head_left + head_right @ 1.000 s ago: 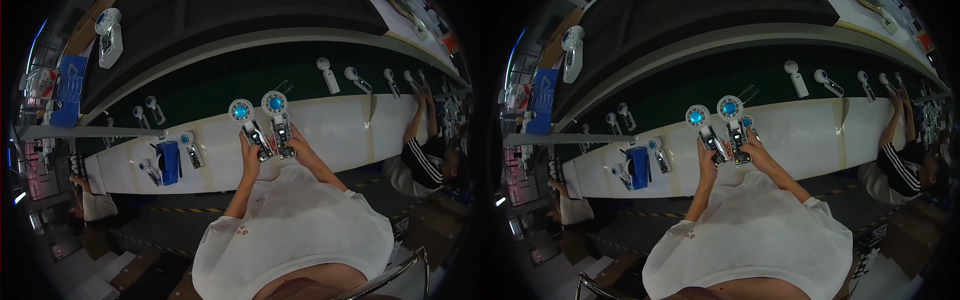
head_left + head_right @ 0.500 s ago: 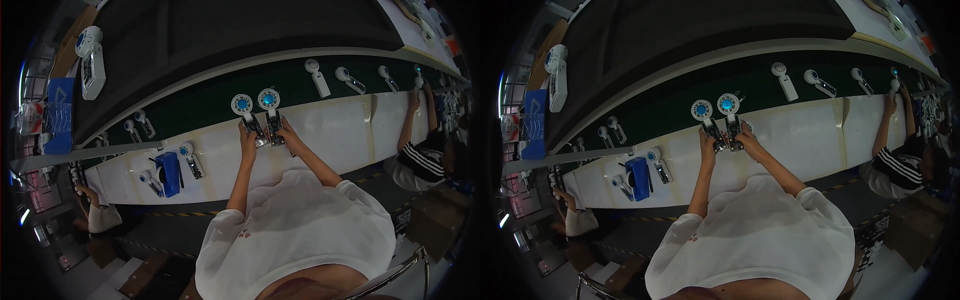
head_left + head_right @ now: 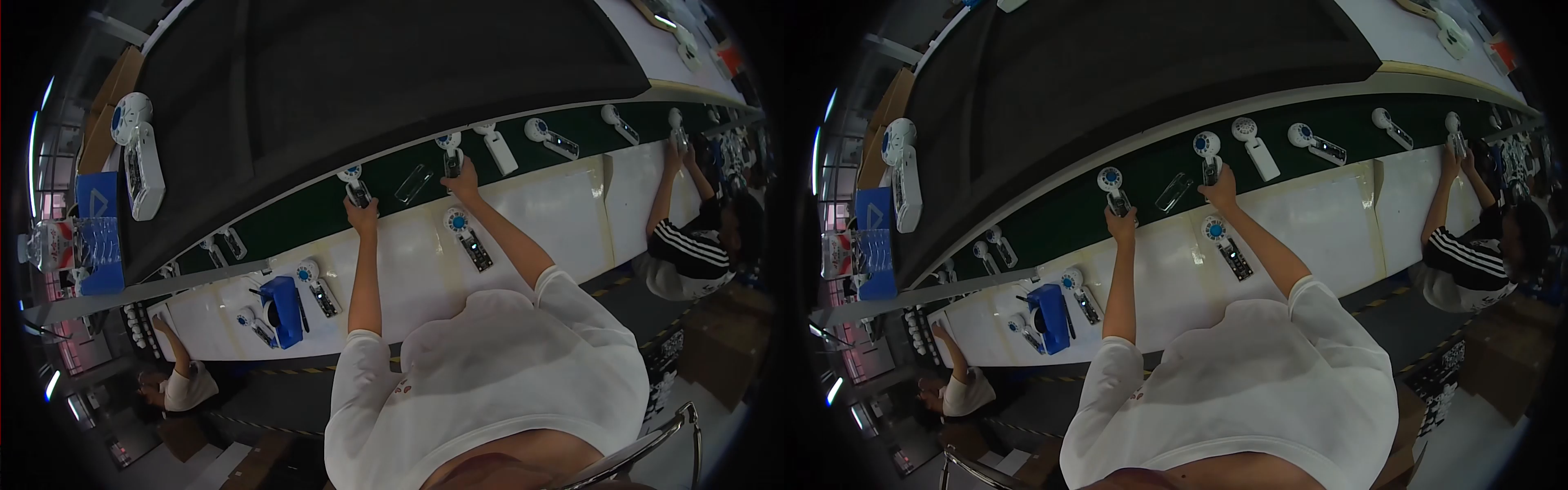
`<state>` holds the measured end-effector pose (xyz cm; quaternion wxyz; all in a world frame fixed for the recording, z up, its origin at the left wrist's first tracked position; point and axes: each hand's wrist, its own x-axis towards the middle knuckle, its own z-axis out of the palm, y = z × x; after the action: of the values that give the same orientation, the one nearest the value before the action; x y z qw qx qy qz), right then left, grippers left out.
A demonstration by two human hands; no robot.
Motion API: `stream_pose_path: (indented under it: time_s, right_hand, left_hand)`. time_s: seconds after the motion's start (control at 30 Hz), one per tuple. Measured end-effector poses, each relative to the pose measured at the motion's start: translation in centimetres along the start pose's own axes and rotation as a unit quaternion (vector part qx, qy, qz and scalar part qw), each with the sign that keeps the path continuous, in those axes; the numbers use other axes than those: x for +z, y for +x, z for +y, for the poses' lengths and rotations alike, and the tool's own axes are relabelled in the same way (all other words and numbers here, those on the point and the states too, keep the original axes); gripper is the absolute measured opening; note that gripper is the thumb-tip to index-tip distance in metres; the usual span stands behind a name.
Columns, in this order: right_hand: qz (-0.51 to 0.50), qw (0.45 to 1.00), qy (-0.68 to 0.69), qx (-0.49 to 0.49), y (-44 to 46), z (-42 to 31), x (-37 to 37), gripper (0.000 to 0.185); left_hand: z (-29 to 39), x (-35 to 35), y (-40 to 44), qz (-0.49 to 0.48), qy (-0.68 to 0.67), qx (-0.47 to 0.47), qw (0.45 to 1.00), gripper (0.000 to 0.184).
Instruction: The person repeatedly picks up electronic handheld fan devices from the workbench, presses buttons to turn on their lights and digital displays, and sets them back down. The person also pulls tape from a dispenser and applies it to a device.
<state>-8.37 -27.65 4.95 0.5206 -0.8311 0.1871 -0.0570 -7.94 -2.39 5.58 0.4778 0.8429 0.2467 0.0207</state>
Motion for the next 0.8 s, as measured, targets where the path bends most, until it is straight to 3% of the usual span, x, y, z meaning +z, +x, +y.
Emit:
stream_pose_path:
  time_s: [0.1, 0.17, 0.23, 0.3, 0.33, 0.4, 0.47, 0.53, 0.67, 0.73, 0.8]
  right_hand:
    - [-0.058, 0.996, -0.046, 0.047, 1.8, 0.4, 0.7, 0.067]
    - [0.011, 0.990, -0.109, -0.085, 1.4, 1.4, 1.3, 0.069]
    - [0.057, 0.987, -0.099, -0.117, -0.3, 0.5, 1.5, 0.070]
    - [0.116, 0.976, -0.055, -0.174, -1.9, -0.1, 0.5, 0.061]
    - [0.120, 0.976, -0.056, -0.175, -2.2, 0.0, -0.6, 0.061]
    - [0.179, 0.972, 0.001, -0.154, -2.7, 0.7, -3.8, 0.053]
    - [0.226, 0.965, -0.083, -0.106, -2.1, 1.4, -7.6, 0.049]
    - [0.278, 0.936, -0.201, -0.083, -0.7, 3.0, -10.1, 0.053]
    - [0.297, 0.892, -0.333, -0.076, 2.4, 7.4, -14.2, 0.059]
    - [0.232, 0.883, -0.396, -0.102, 2.9, 8.1, -15.3, 0.063]
    - [0.199, 0.888, -0.404, -0.086, 3.3, 8.4, -15.8, 0.063]
  left_hand:
    - [-1.9, 0.7, 2.4, 0.060, 0.060, 0.030, 0.996, 0.073]
    - [-1.8, 0.8, 1.7, 0.097, 0.121, 0.066, 0.986, 0.070]
    - [-0.1, 0.4, 0.2, 0.135, 0.179, 0.104, 0.969, 0.067]
    - [2.1, 1.2, -2.0, 0.267, 0.196, 0.228, 0.916, 0.067]
    - [3.2, 2.0, -2.7, 0.265, 0.194, 0.231, 0.916, 0.067]
    - [5.0, 4.0, -5.2, 0.140, 0.169, 0.371, 0.902, 0.062]
    - [7.4, 7.5, -7.7, -0.079, -0.027, 0.310, 0.947, 0.058]
    - [10.6, 9.8, -9.7, -0.196, 0.026, 0.339, 0.920, 0.059]
    - [12.5, 16.3, -9.9, -0.150, 0.130, 0.390, 0.899, 0.072]
    - [13.2, 18.3, -9.5, -0.183, 0.296, 0.183, 0.919, 0.091]
    - [12.9, 19.2, -9.3, -0.170, 0.296, 0.168, 0.925, 0.093]
